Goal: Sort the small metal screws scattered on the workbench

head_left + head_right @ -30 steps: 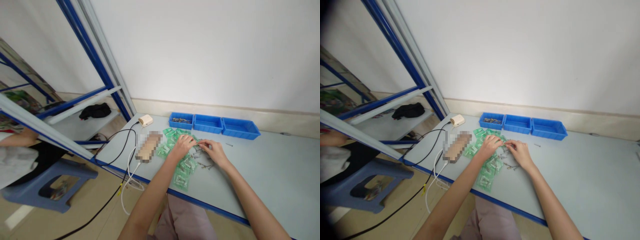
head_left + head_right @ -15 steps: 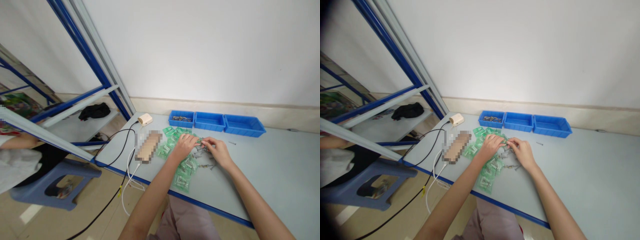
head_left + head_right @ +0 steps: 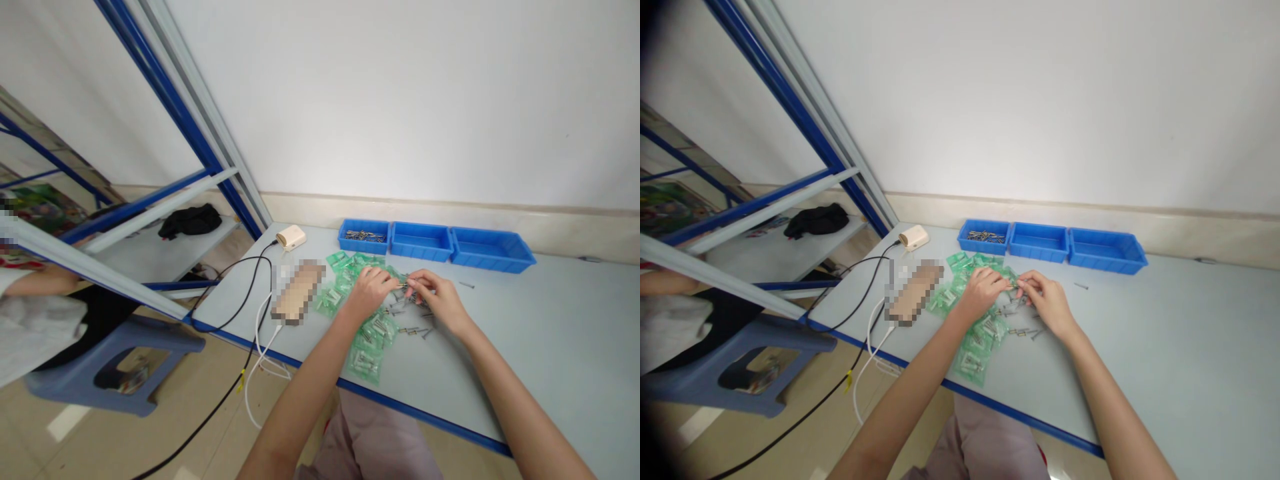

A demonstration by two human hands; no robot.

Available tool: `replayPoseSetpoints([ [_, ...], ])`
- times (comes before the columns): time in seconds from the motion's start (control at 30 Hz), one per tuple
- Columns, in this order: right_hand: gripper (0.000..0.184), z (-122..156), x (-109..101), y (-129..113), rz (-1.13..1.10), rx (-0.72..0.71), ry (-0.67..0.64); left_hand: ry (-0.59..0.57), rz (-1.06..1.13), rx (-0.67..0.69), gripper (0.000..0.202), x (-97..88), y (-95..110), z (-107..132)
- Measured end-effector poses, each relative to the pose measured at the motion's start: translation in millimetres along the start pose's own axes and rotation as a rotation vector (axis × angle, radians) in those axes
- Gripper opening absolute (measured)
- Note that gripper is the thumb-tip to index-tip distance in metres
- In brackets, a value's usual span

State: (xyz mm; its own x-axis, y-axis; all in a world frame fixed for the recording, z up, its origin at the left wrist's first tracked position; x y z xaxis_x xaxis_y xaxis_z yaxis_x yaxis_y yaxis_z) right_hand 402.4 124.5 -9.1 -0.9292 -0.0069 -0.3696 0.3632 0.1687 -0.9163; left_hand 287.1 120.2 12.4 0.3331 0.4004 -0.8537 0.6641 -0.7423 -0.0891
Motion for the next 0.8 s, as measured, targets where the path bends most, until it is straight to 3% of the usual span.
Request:
replayPoseSetpoints([
  [0.23, 0.033, -0.2, 3.2, 1.7, -0.03, 0.007, -0.025, -0.017, 0.028, -0.008, 0.028, -1.2, 1.6, -1.5],
  [0.53, 0.039, -3.2, -0.2, 8.5, -0.223, 0.054, 0.025, -0.019, 0.068, 0.033, 0.029, -4.7, 6.1, -1.4],
  [0.8, 0.036, -1.0, 1.3, 1.0, -0.137, 0.003, 0.0, 0.004, 0.055, -0.008, 0.035, -4.8, 2.3, -2.5],
])
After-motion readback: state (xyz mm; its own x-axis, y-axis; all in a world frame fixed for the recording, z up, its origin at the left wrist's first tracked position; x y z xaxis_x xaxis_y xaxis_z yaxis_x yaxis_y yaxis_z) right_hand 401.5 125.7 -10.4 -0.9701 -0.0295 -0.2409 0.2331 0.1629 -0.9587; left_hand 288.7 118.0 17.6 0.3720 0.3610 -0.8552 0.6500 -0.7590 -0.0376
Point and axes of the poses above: each hand's wrist, its own z-axis away from the middle knuckle, its own x-axis out of the palm, y = z × x, the point moved 9 cm from there along -z, towards the middle knuckle, and after that the axes turned 1 degree about y, right-handed, at the moved point
